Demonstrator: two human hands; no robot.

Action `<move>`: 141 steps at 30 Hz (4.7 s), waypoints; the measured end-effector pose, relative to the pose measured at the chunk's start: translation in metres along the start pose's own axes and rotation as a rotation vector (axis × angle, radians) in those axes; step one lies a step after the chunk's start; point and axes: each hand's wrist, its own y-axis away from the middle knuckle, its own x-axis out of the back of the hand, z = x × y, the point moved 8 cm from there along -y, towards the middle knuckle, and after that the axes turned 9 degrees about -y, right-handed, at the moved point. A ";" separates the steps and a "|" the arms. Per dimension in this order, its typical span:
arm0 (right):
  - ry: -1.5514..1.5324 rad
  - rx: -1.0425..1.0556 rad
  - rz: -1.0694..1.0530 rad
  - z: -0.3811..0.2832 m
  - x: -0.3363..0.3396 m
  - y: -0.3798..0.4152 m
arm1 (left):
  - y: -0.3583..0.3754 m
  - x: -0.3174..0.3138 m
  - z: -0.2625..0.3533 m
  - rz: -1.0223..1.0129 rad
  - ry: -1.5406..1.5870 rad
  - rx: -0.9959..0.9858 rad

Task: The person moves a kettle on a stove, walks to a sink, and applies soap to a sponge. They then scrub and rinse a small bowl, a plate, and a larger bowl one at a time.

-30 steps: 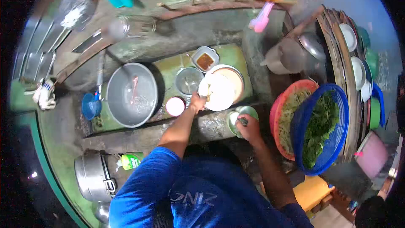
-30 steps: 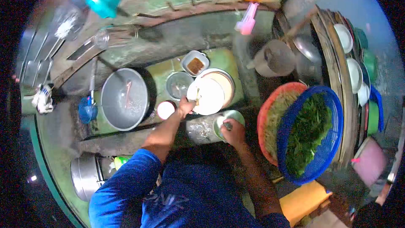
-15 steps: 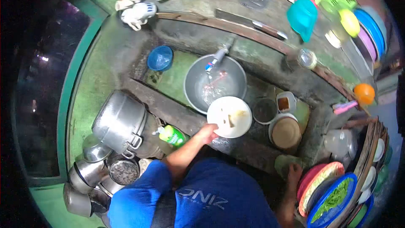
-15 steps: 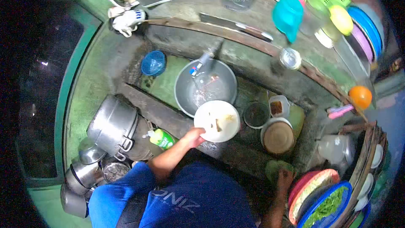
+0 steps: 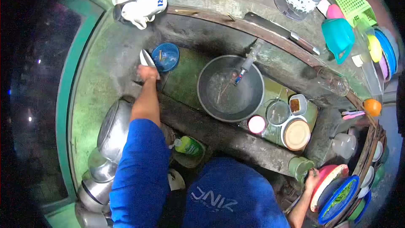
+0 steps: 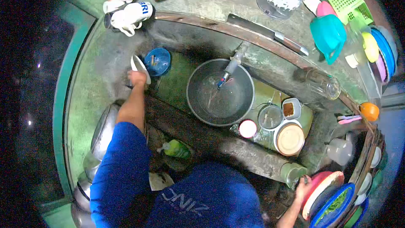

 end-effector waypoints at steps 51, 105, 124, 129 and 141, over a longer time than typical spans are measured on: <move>-0.269 0.642 -0.402 -0.186 -0.121 0.034 | 0.636 0.087 0.198 -1.366 1.137 -0.362; 0.050 0.998 -0.726 -0.274 -0.126 0.086 | 0.585 0.149 0.217 -1.345 1.499 -0.541; -0.219 1.116 -0.237 -0.310 -0.122 0.064 | 0.601 0.137 0.217 -1.434 1.440 -0.532; -0.160 0.936 -0.245 -0.316 -0.145 0.030 | 0.599 0.138 0.220 -1.348 1.495 -0.572; -0.143 1.079 -0.396 -0.298 -0.135 0.075 | 0.589 0.118 0.209 -1.422 1.401 -0.539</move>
